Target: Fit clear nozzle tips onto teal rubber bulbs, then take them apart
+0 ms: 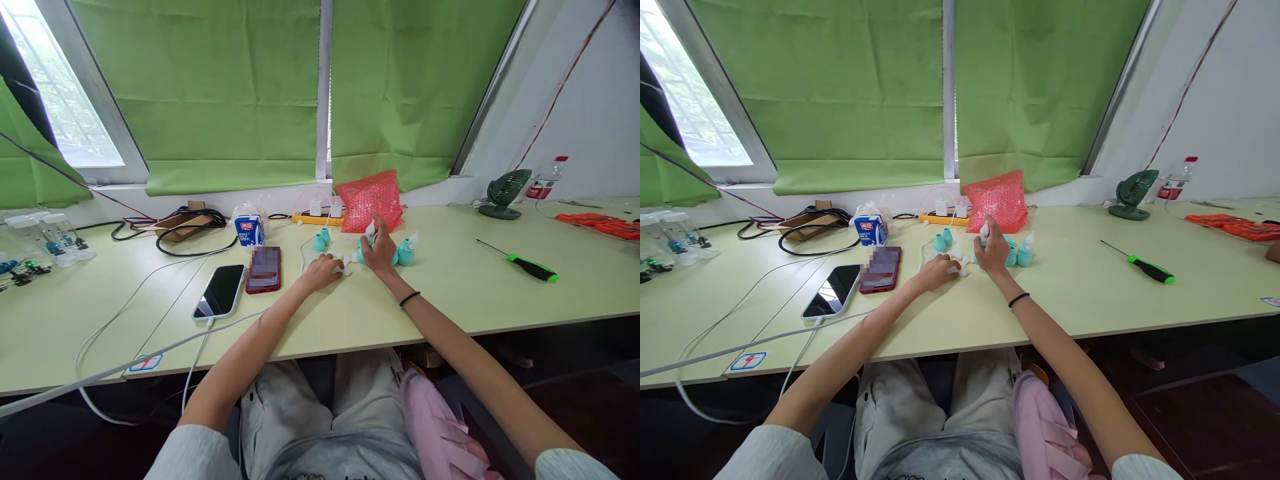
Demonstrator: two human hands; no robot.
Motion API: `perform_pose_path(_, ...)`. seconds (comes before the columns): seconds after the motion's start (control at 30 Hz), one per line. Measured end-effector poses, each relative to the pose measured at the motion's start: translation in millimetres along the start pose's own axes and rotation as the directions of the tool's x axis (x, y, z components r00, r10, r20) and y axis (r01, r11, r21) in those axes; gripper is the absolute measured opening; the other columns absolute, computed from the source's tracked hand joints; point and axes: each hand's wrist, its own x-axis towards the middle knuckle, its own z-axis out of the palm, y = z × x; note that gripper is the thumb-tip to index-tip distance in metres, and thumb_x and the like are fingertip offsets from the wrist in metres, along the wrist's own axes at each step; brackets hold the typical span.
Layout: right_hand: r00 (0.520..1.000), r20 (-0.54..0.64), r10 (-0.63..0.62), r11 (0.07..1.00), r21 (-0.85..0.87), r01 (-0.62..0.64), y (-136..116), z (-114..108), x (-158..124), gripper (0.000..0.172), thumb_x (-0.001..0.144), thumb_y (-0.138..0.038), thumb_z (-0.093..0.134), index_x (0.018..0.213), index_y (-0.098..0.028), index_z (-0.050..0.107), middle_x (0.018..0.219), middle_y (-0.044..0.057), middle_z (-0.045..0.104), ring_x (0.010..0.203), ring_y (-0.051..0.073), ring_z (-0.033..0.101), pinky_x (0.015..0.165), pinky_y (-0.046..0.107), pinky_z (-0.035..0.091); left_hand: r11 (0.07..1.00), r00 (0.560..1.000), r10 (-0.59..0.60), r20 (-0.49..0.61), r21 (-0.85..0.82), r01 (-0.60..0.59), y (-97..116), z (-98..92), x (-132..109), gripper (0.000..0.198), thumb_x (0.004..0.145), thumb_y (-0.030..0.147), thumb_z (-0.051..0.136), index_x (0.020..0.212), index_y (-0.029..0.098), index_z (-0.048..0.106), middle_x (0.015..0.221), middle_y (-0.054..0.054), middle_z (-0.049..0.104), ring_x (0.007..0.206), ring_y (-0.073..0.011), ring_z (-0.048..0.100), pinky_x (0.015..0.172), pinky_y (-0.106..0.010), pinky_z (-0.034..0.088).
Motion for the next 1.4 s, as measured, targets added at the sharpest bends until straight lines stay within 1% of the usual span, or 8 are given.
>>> perform_pose_path(0.13, 0.995, 0.102, -0.006, 0.993, -0.117, 0.018, 3, 0, 0, 0.03, 0.076, -0.016, 0.035, 0.097, -0.017, 0.056, 0.088, 0.006, 0.061, 0.076, 0.019, 0.055, 0.062, 0.027, 0.037, 1.0, 1.0, -0.016, 0.009, 0.012, 0.016, 2, -2.2, -1, 0.023, 0.079, 0.026, 0.045, 0.098, 0.022, 0.057, 0.091, -0.007, 0.055, 0.088, -0.0217, 0.052, 0.069, -0.029, 0.042)
perform_pose_path(0.27, 0.982, 0.185, -0.031, 0.98, -0.186, 0.066, 6, 0, 1, 0.029, 0.078, -0.013, 0.033, 0.082, -0.016, 0.061, 0.079, 0.006, 0.062, 0.068, 0.016, 0.053, 0.054, 0.024, 0.029, 0.999, 0.999, -0.029, 0.014, 0.019, 0.029, 4, -4.3, -1, 0.023, 0.079, 0.025, 0.044, 0.098, 0.022, 0.058, 0.091, -0.007, 0.056, 0.087, -0.0217, 0.053, 0.067, -0.028, 0.042)
perform_pose_path(0.43, 0.981, 0.186, -0.052, 0.953, -0.284, 0.105, 8, -3, 3, 0.026, 0.079, -0.016, 0.035, 0.077, -0.016, 0.061, 0.076, 0.004, 0.06, 0.061, 0.014, 0.049, 0.049, 0.026, 0.018, 0.998, 0.998, -0.051, 0.024, 0.028, 0.05, 6, -5.4, -1, 0.026, 0.079, 0.025, 0.045, 0.1, 0.023, 0.059, 0.092, -0.007, 0.056, 0.088, -0.0217, 0.053, 0.067, -0.028, 0.042)
perform_pose_path(0.57, 0.987, 0.159, -0.033, 0.938, -0.336, 0.085, 8, -4, 6, 0.026, 0.079, -0.017, 0.036, 0.076, -0.015, 0.062, 0.074, 0.005, 0.059, 0.06, 0.014, 0.048, 0.049, 0.026, 0.015, 0.998, 0.999, -0.047, 0.012, 0.037, 0.046, 6, -6.0, -2, 0.024, 0.078, 0.024, 0.045, 0.098, 0.023, 0.059, 0.092, -0.007, 0.056, 0.087, -0.0214, 0.053, 0.066, -0.028, 0.042)
perform_pose_path(0.83, 0.995, 0.09, -0.047, 0.938, -0.338, 0.075, 6, -3, 6, 0.021, 0.077, -0.021, 0.039, 0.078, -0.016, 0.06, 0.074, 0.005, 0.056, 0.06, 0.014, 0.047, 0.05, 0.025, 0.02, 0.997, 0.998, -0.054, -0.013, 0.048, 0.054, 7, -5.6, -2, 0.022, 0.079, 0.025, 0.044, 0.094, 0.021, 0.06, 0.095, -0.008, 0.054, 0.09, -0.022, 0.05, 0.067, -0.029, 0.043)
perform_pose_path(1.07, 0.996, -0.021, -0.083, 0.967, -0.242, 0.076, 2, -10, 9, 0.024, 0.077, -0.028, 0.04, 0.088, -0.016, 0.057, 0.094, 0.012, 0.048, 0.072, 0.02, 0.05, 0.058, 0.029, 0.036, 0.998, 0.998, -0.054, 0.021, -0.015, 0.055, 5, -5.4, -1, 0.024, 0.078, 0.026, 0.046, 0.098, 0.023, 0.06, 0.093, -0.008, 0.054, 0.089, -0.0232, 0.051, 0.071, -0.031, 0.043)
perform_pose_path(1.27, 0.972, -0.013, -0.235, 0.969, -0.088, 0.233, -6, -11, 0, 0.021, 0.076, -0.026, 0.043, 0.091, -0.018, 0.055, 0.09, 0.012, 0.045, 0.084, 0.023, 0.048, 0.072, 0.036, 0.041, 0.997, 0.999, -0.043, -0.028, -0.069, 0.041, 3, -3.1, -1, 0.019, 0.078, 0.026, 0.046, 0.088, 0.021, 0.062, 0.09, -0.007, 0.055, 0.086, -0.0219, 0.052, 0.07, -0.03, 0.042)
perform_pose_path(1.4, 0.946, -0.016, -0.325, 0.946, 0.012, 0.325, -11, -11, -6, 0.019, 0.074, -0.023, 0.045, 0.09, -0.017, 0.054, 0.087, 0.011, 0.046, 0.083, 0.022, 0.047, 0.072, 0.035, 0.041, 0.984, 0.996, -0.064, -0.069, -0.172, 0.051, -1, -1.3, 2, 0.018, 0.077, 0.029, 0.048, 0.085, 0.019, 0.061, 0.087, -0.006, 0.056, 0.081, -0.0195, 0.053, 0.069, -0.028, 0.042)
